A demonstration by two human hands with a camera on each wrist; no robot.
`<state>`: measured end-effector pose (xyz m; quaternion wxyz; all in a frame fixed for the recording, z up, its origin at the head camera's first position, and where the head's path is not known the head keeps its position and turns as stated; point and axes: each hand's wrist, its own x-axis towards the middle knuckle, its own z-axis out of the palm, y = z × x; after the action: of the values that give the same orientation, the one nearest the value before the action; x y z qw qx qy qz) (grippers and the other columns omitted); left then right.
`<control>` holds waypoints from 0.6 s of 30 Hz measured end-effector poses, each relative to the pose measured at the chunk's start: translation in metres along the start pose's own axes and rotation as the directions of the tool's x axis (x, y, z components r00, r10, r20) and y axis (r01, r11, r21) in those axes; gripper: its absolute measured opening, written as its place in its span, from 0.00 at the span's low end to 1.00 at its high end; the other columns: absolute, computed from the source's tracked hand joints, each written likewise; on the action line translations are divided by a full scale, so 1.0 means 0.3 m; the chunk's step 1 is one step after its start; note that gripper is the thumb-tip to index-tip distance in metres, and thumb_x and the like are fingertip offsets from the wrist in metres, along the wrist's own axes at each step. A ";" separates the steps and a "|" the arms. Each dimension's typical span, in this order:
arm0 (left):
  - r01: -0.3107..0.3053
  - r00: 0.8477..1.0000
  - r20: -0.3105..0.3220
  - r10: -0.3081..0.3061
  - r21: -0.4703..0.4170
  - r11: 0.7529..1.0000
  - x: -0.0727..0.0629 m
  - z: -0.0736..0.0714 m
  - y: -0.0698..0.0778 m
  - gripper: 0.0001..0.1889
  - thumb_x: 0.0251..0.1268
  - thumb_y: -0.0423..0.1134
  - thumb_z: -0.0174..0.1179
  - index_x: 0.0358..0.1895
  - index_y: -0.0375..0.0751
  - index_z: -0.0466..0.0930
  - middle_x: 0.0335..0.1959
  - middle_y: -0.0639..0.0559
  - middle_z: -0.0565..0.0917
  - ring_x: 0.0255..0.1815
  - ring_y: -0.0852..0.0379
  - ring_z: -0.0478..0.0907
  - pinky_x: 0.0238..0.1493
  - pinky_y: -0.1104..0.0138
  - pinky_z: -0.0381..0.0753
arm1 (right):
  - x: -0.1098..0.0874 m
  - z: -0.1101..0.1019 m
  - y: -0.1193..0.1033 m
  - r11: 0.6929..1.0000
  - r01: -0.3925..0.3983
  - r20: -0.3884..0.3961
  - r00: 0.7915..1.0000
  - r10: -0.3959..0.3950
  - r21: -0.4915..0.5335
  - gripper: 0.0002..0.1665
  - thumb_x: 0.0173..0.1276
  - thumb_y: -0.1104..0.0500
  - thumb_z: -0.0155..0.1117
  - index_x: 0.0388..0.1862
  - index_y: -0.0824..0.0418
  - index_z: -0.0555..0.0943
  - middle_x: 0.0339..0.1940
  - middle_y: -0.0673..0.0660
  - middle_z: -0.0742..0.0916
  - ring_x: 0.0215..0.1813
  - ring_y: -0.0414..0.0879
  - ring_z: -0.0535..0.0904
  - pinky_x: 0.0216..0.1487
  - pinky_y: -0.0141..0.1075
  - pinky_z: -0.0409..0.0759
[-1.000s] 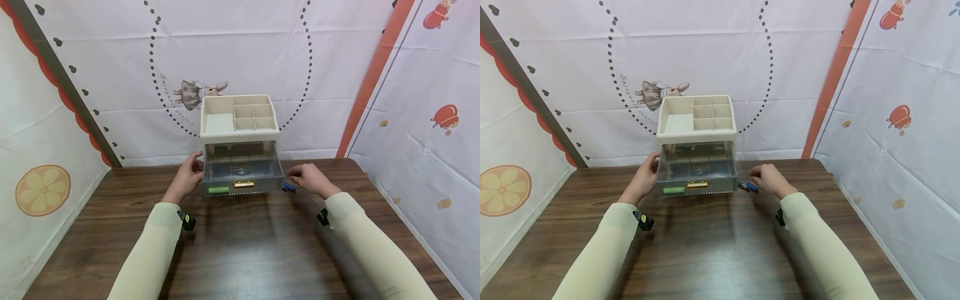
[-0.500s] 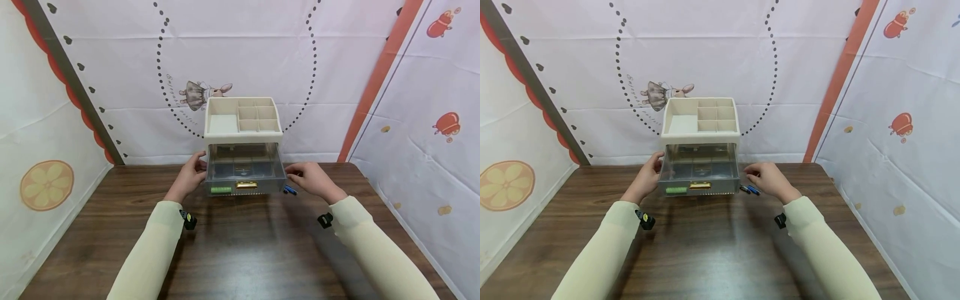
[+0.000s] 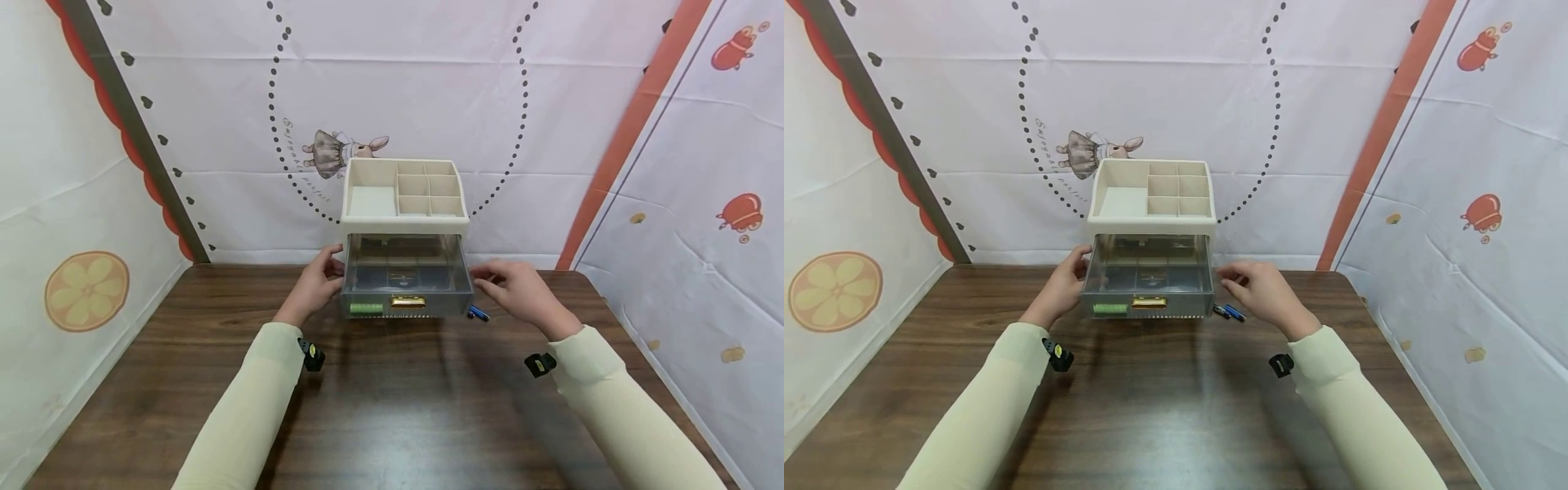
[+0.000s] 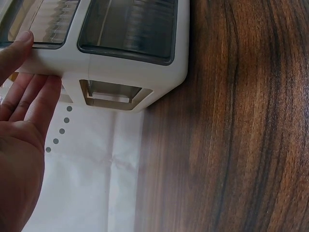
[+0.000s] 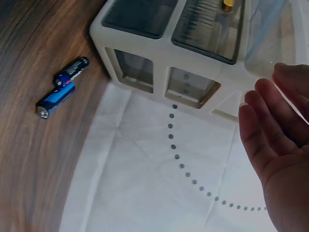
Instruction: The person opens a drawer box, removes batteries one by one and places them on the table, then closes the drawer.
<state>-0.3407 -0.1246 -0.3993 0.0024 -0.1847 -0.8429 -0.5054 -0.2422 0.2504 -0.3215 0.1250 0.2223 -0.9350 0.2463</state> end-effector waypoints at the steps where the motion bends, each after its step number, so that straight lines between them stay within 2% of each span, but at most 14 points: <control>1: 0.000 1.000 0.001 0.000 0.002 1.000 0.001 0.000 -0.001 0.32 0.68 0.37 0.59 0.73 0.53 0.57 0.48 0.44 0.78 0.53 0.47 0.79 0.35 0.61 0.77 | 0.000 -0.004 -0.005 1.000 0.010 -0.009 1.000 -0.010 0.001 0.12 0.69 0.60 0.64 0.50 0.60 0.84 0.43 0.55 0.89 0.41 0.46 0.84 0.43 0.43 0.84; 6: 0.003 1.000 0.000 -0.003 0.007 1.000 0.001 -0.001 -0.003 0.32 0.69 0.36 0.58 0.73 0.53 0.57 0.48 0.44 0.77 0.53 0.46 0.79 0.34 0.61 0.77 | 0.004 -0.018 -0.025 0.998 0.056 -0.065 0.996 -0.056 0.006 0.12 0.68 0.62 0.64 0.49 0.61 0.84 0.43 0.56 0.89 0.41 0.47 0.85 0.43 0.42 0.84; 18: -0.020 1.000 -0.006 0.020 0.000 1.000 0.000 -0.001 0.000 0.33 0.67 0.35 0.60 0.72 0.53 0.58 0.47 0.43 0.78 0.52 0.47 0.80 0.44 0.58 0.80 | 0.006 -0.043 -0.087 0.990 0.142 -0.203 0.969 -0.140 -0.004 0.11 0.67 0.62 0.66 0.47 0.59 0.85 0.45 0.56 0.88 0.43 0.50 0.85 0.44 0.47 0.84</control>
<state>-0.3408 -0.1249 -0.3991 0.0099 -0.1916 -0.8409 -0.5060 -0.2297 0.2363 -0.2993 0.2357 0.2625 -0.8979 0.2633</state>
